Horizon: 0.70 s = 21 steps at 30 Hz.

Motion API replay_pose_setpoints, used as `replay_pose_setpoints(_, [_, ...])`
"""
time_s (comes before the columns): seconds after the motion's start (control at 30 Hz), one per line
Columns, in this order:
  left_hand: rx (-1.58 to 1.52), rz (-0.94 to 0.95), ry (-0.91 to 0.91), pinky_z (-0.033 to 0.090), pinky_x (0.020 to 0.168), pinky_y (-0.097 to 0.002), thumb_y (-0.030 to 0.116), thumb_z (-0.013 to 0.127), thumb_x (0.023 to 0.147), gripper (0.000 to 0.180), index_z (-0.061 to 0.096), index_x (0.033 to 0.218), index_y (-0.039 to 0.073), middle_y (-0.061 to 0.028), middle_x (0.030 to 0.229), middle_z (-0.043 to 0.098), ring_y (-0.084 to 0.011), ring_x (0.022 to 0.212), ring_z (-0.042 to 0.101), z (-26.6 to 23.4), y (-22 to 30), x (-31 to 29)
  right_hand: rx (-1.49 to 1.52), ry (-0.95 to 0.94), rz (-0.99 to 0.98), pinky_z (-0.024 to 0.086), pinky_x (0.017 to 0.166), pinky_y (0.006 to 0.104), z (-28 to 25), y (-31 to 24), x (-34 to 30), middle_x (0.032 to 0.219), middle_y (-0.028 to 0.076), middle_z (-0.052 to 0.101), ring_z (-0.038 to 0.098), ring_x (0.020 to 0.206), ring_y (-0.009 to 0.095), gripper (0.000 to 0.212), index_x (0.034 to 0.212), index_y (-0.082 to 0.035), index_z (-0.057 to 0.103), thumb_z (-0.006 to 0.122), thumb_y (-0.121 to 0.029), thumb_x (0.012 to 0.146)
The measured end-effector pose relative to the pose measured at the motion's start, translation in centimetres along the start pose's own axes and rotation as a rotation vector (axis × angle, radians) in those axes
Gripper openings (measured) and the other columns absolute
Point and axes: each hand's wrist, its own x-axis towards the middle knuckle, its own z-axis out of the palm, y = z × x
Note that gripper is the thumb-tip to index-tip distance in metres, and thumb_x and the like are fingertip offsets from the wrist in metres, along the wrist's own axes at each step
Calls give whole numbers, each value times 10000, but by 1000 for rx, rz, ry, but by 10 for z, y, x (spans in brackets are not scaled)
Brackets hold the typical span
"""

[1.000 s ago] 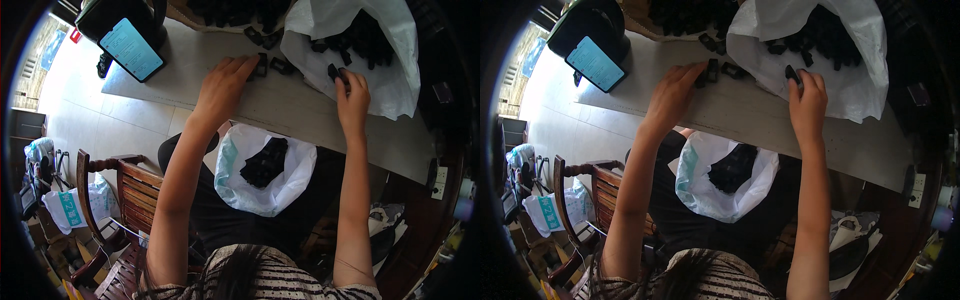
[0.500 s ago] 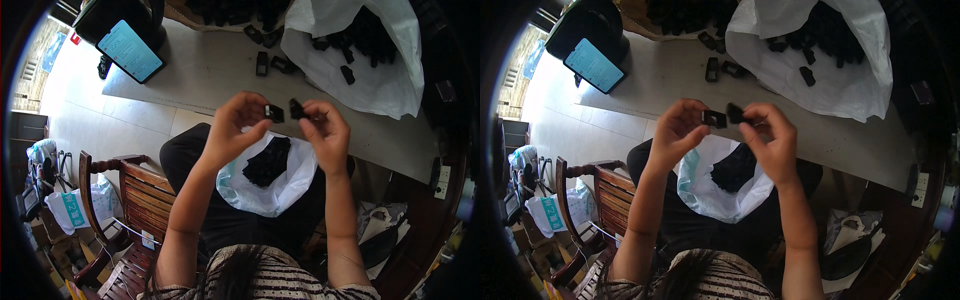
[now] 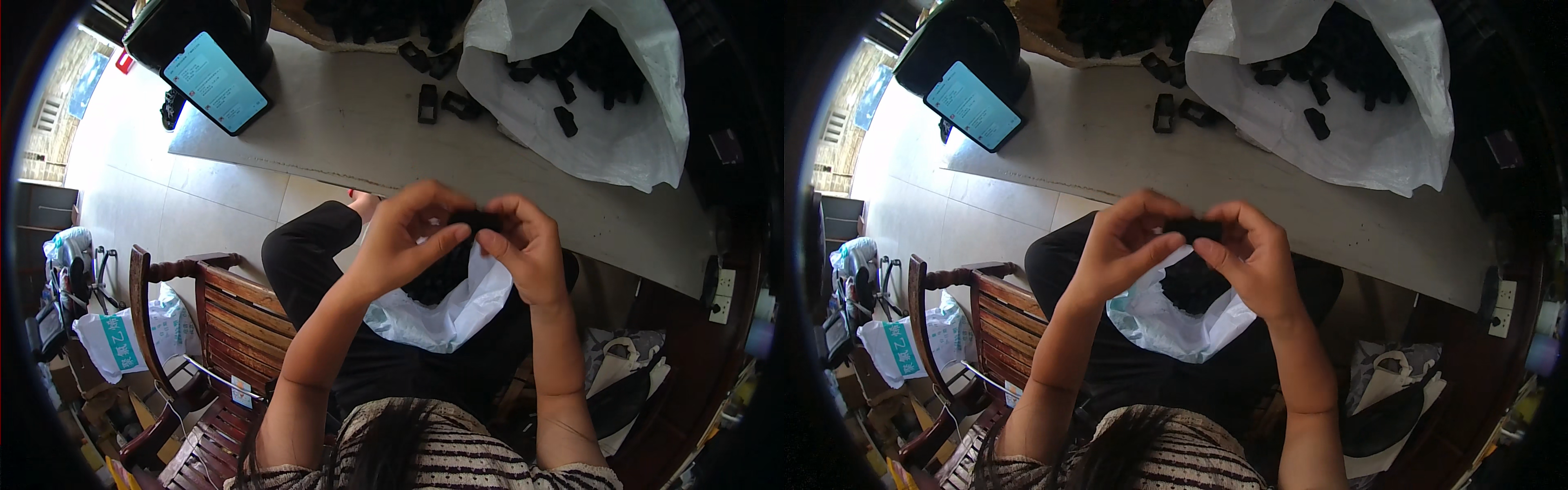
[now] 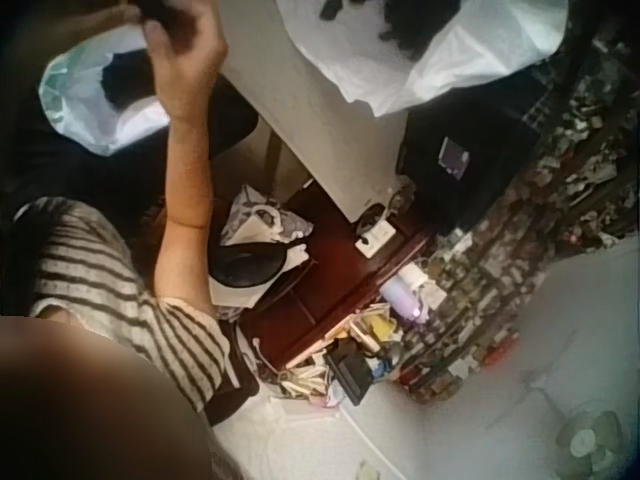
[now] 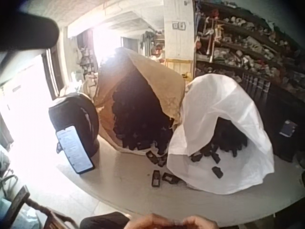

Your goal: The person assembles black plastic components by hand, fitting pairs of pieces together and placing them into a plastic bag.

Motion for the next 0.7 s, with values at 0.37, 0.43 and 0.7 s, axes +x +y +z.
replay_pose_setpoints(0.37, [1186, 399, 276, 462, 911, -394, -65, 569, 765, 419, 600, 1145, 108, -158, 1232, 541, -324, 1086, 554, -56, -3, 69, -1031, 376, -335, 495, 643, 292, -55, -17, 43, 1014, 100, 598, 607, 803, 199, 302, 1092, -21, 596, 679, -118, 818])
replay_pose_setpoints(0.43, [1358, 460, 207, 434, 943, -430, -44, 608, 742, 396, 606, 1102, 120, -173, 1309, 468, -375, 1137, 504, -58, -10, 89, -1358, 559, -682, 497, 725, 362, -89, -4, 79, 1047, 133, 583, 611, 850, 279, 304, 1114, -18, 588, 650, -90, 825])
replay_pose_setpoints(0.7, [1285, 251, 210, 466, 835, -400, 27, 699, 725, 337, 601, 1039, 102, -131, 1020, 606, -320, 988, 574, -53, -9, 63, -1196, 439, -432, 491, 714, 355, -94, 17, 79, 997, 143, 575, 618, 818, 262, 250, 1062, -25, 623, 615, -31, 812])
